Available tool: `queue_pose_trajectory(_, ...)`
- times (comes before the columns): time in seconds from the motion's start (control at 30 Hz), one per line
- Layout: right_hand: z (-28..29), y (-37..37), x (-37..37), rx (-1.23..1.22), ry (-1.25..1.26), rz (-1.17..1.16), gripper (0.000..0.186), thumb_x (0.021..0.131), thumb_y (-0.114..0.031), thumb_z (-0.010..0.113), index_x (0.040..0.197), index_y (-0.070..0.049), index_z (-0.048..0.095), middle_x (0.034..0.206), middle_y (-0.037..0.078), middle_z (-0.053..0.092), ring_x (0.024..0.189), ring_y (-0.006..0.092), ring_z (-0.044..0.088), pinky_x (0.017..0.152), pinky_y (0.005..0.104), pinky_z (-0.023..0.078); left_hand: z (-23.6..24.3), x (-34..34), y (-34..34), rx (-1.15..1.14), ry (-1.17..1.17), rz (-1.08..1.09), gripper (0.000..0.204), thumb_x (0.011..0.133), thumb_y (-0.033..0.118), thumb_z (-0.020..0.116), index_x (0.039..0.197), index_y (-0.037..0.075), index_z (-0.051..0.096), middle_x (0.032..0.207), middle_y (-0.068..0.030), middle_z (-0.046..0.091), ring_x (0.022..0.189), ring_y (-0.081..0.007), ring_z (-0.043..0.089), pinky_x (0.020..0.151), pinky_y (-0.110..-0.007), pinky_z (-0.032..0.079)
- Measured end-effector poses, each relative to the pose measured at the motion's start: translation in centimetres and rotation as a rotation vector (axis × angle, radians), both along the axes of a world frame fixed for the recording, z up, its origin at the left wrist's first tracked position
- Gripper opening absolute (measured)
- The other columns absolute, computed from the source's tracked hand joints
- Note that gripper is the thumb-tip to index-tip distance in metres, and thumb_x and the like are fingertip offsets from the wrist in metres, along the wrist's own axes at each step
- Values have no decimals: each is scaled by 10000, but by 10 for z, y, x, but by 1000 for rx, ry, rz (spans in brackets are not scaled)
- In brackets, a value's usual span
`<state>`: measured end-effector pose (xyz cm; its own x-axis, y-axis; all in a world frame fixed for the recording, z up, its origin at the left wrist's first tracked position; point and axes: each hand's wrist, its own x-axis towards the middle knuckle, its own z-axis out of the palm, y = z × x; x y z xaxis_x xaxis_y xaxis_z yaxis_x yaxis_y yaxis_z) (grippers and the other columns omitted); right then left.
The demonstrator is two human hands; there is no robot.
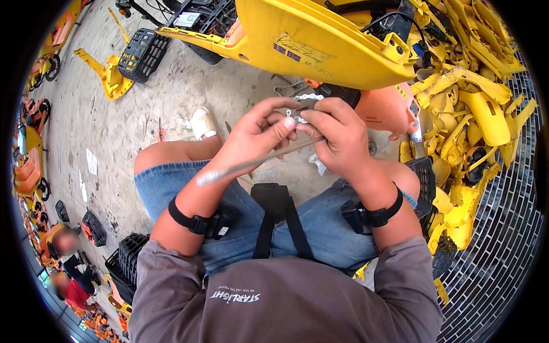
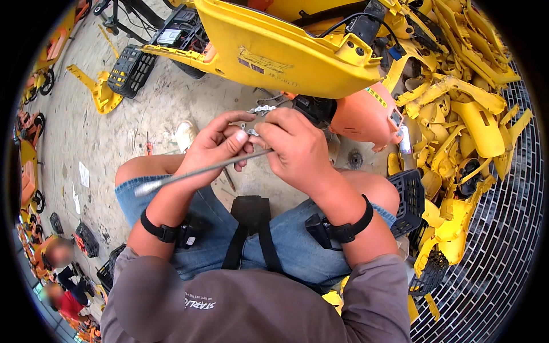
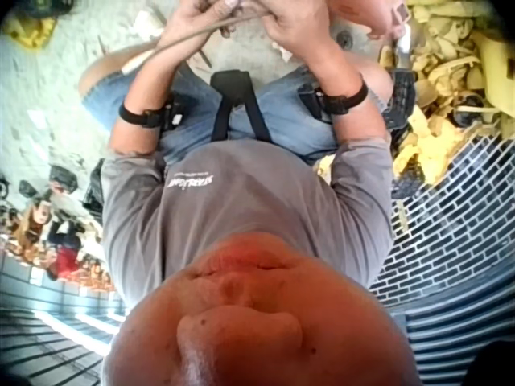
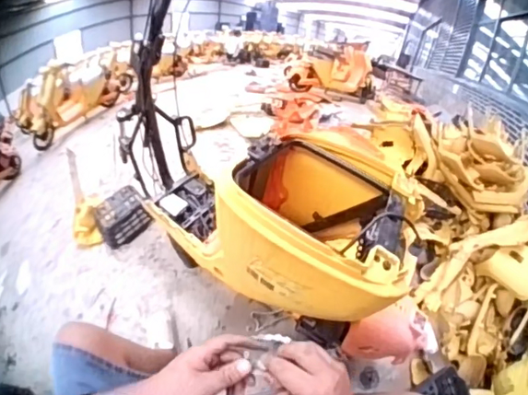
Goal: The person connects a metal chain to a component of a yellow scooter using a screwdriver and a metal rod while sitting on the floor.
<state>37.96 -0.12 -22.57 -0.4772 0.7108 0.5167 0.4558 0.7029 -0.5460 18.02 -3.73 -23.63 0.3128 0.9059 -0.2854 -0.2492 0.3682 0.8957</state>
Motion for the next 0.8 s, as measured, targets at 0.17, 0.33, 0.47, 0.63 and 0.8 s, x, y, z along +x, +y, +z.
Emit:
queue_pose_trajectory(0.17,-5,-7,-2,166,-94,4,233,704,-54,754,929,-66,692,912,48,635,744,238,620,586,336,514,-13,-3,3,-27,130,42,297,1053,273,562,1186,8,589,813,-32,628,693,-85,572,630,-249,493)
queue_pose_trajectory(0.33,-3,-6,-6,232,-133,30,195,714,-66,709,907,-62,686,904,35,630,702,204,600,528,305,478,-6,-1,0,109,313,-81,467,1090,411,437,873,43,624,653,32,504,592,-49,414,532,-228,345)
queue_pose_trajectory(0.47,1,-7,-6,273,-163,35,160,728,-86,696,885,-62,679,886,33,626,688,190,592,504,297,454,-7,-2,1,32,188,-67,457,1093,400,435,861,49,612,688,44,501,611,-40,394,543,-220,335)
queue_pose_trajectory(0.63,7,-11,-4,301,-183,26,163,715,-83,687,876,-56,680,864,30,625,678,184,585,503,297,444,-18,6,-4,61,119,17,444,1091,395,444,844,62,604,736,54,513,639,-27,384,561,-207,327)
queue_pose_trajectory(0.8,14,-15,-1,335,-168,-5,178,706,-72,701,882,-45,688,855,36,627,655,190,566,503,301,436,-15,12,-8,52,111,52,424,1087,392,454,879,56,607,734,53,484,636,-30,396,558,-208,330)
